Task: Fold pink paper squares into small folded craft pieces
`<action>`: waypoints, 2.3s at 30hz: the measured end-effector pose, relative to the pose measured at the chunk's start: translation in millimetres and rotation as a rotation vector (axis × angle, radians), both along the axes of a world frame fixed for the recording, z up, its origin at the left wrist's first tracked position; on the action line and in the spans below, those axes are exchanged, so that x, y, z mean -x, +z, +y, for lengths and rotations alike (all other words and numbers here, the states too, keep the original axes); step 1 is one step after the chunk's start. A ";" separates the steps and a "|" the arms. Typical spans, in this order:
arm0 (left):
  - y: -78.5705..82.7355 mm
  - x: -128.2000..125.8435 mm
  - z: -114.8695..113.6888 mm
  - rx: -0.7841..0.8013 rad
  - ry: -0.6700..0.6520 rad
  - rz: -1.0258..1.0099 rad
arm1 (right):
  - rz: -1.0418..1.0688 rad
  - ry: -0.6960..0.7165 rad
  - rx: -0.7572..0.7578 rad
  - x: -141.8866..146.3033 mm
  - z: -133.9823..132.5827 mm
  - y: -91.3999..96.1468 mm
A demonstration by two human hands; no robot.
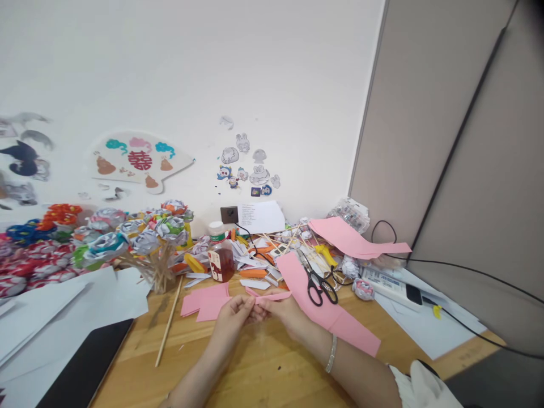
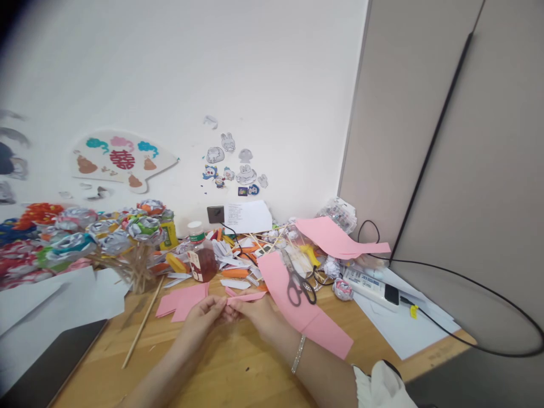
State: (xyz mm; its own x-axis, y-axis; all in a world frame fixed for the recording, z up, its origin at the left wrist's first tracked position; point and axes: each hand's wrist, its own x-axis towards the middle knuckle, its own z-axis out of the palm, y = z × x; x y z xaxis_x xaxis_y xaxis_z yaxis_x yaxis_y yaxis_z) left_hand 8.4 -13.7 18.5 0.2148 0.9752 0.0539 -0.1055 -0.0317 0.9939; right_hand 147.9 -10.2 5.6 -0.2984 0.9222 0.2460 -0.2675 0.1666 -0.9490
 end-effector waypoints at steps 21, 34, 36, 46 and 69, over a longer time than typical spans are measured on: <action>-9.0 -0.7 1.3 0.018 -0.082 0.117 | -0.027 -0.096 0.039 -2.7 8.2 -9.1; -3.5 1.1 -2.8 -0.147 -0.078 0.220 | -0.007 -0.038 0.006 -0.9 -0.3 3.6; -1.3 1.9 -3.2 -0.147 -0.088 0.210 | -0.022 -0.060 -0.005 -2.4 1.4 2.2; -0.1 4.1 0.0 -0.097 -0.176 0.111 | -0.054 -0.034 -0.066 -7.0 8.0 -4.0; 8.7 6.0 -11.9 -0.209 -0.033 0.359 | 0.001 0.126 0.023 -9.4 4.5 8.2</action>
State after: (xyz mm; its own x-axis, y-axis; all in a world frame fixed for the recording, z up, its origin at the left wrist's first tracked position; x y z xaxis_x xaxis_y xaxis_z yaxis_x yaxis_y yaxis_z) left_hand 2.4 -25.6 27.2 0.2870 0.9434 0.1661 0.2420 -0.2392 0.9403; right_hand 157.3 -5.7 13.9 -0.4122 0.8827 0.2255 -0.2864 0.1095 -0.9518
